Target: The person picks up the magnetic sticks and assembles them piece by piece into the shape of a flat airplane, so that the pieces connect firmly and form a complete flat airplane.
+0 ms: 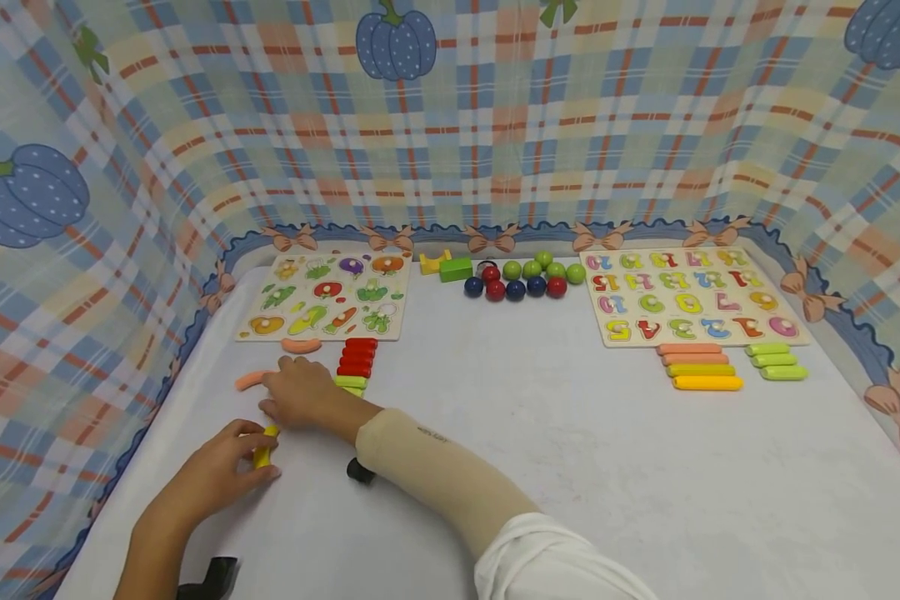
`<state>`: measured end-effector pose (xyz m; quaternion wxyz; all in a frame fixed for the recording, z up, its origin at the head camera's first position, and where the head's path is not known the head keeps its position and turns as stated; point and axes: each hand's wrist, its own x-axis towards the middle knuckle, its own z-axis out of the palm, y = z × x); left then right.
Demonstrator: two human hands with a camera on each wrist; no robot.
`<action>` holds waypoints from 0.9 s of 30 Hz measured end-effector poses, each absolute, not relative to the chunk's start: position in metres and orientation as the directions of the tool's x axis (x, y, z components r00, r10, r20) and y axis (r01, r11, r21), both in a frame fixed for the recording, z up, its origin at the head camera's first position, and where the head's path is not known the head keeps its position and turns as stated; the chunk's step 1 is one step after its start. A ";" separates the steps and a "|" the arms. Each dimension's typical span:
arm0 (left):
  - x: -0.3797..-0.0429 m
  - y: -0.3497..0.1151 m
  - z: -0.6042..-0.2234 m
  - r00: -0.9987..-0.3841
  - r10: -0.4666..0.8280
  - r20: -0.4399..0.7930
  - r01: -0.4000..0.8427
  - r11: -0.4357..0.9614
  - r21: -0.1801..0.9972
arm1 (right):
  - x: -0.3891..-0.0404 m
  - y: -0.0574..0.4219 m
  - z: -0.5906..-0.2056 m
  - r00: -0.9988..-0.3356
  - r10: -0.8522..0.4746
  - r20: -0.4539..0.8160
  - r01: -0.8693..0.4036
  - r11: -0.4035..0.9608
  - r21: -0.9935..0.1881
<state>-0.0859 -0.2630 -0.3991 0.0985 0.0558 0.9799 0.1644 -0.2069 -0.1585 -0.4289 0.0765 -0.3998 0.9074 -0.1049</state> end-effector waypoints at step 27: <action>-0.086 -0.262 -0.404 -0.977 0.129 -0.169 0.068 0.942 0.330 | -0.225 -0.164 -0.417 -0.725 -0.685 -0.070 -0.635 0.705 -0.315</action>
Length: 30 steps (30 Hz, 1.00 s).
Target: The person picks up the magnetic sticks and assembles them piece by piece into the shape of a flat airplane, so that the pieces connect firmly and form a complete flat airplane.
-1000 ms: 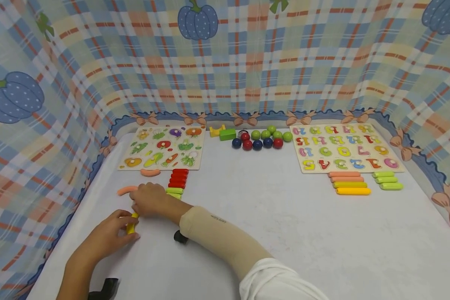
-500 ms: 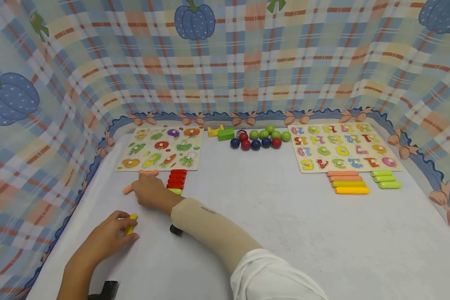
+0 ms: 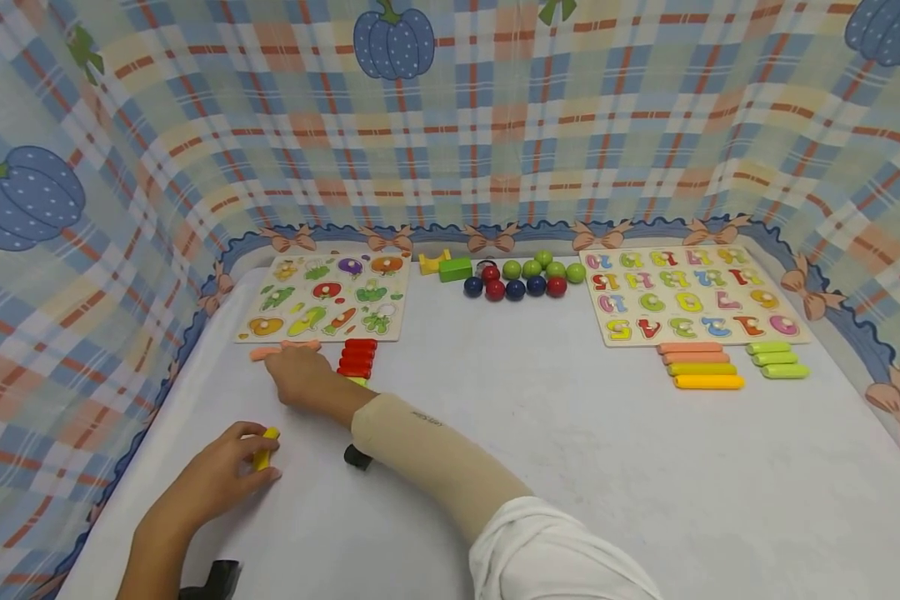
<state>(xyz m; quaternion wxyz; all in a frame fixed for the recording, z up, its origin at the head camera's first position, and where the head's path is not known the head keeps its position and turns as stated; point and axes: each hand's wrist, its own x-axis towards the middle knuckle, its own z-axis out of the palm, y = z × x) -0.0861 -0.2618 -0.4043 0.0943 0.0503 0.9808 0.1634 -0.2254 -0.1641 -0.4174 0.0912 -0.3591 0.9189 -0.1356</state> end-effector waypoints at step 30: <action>-0.107 -0.180 -0.413 -0.881 0.463 -0.099 0.390 0.829 0.400 | -0.198 -0.003 -0.432 -0.663 -0.749 -0.002 -0.624 0.554 -0.551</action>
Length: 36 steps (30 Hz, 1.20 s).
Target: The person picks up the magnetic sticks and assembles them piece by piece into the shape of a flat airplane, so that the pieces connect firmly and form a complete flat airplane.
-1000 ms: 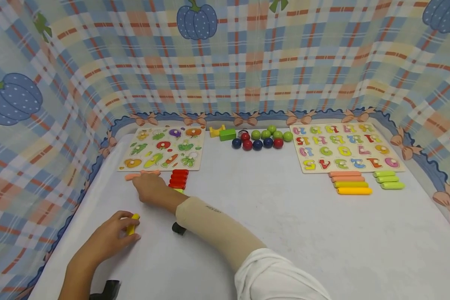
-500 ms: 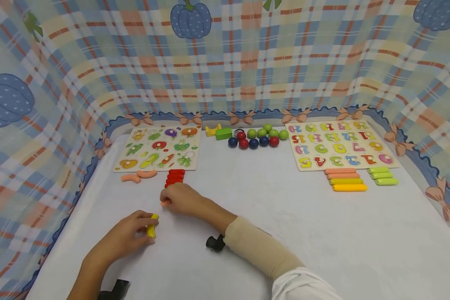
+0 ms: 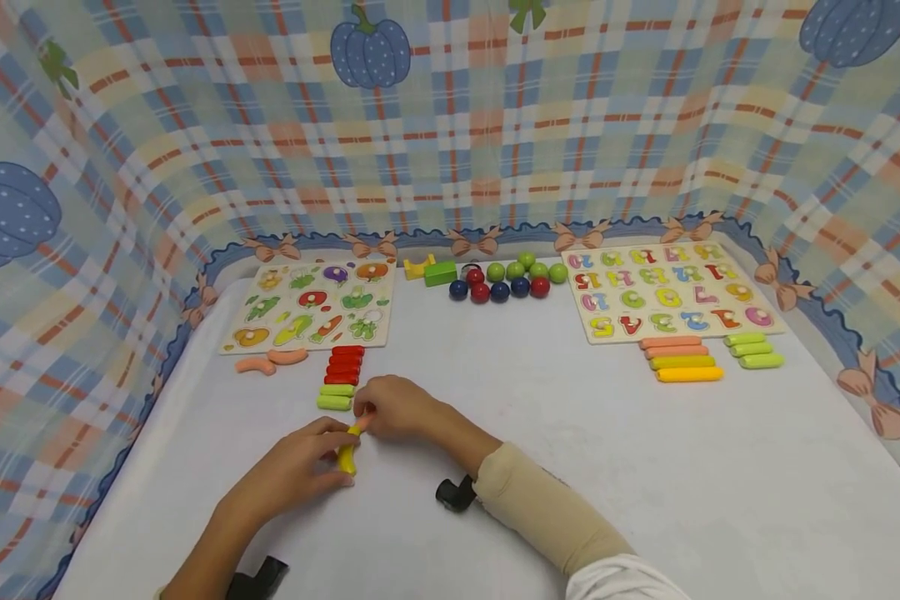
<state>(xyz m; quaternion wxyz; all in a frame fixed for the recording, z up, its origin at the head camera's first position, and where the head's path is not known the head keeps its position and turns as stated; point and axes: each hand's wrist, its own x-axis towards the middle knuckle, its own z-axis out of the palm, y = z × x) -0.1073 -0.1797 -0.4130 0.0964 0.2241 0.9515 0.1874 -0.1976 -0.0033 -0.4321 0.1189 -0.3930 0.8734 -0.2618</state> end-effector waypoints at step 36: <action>-0.175 -0.121 -0.410 -0.837 0.538 -0.101 0.503 0.829 0.245 | -0.263 0.080 -0.433 -0.860 -0.500 -0.099 -0.311 0.669 -0.675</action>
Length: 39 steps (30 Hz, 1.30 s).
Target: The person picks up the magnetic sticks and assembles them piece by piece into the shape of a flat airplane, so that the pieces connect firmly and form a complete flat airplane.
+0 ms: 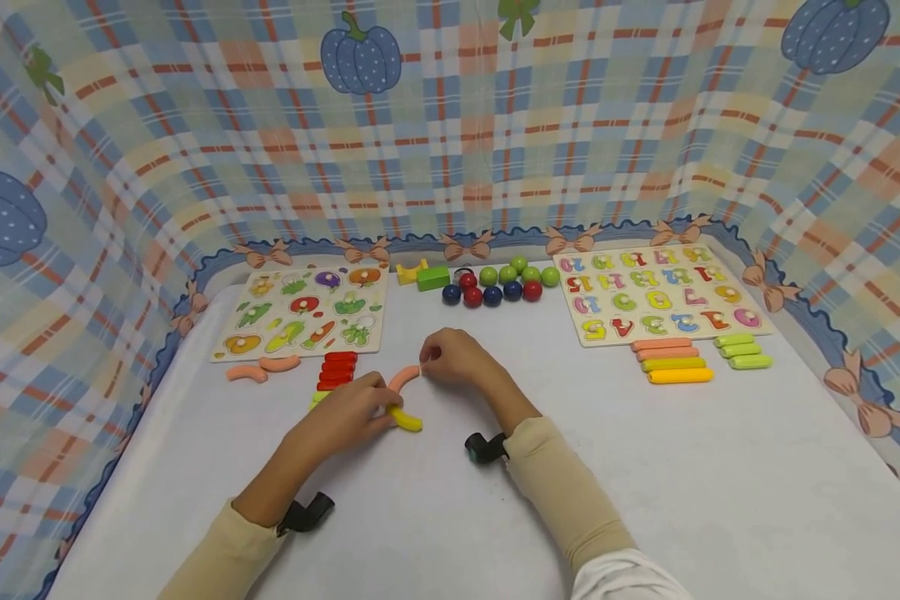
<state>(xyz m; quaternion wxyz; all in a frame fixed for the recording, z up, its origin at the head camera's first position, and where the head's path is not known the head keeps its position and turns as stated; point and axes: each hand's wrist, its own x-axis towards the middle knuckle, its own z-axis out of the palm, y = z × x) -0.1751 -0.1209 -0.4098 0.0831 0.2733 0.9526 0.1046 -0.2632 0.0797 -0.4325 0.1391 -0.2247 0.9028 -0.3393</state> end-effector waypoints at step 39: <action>-0.167 -0.106 -0.420 -0.806 0.526 -0.272 0.489 0.850 0.194 | -0.323 0.035 -0.409 -0.602 -0.794 0.080 -0.704 0.481 -0.523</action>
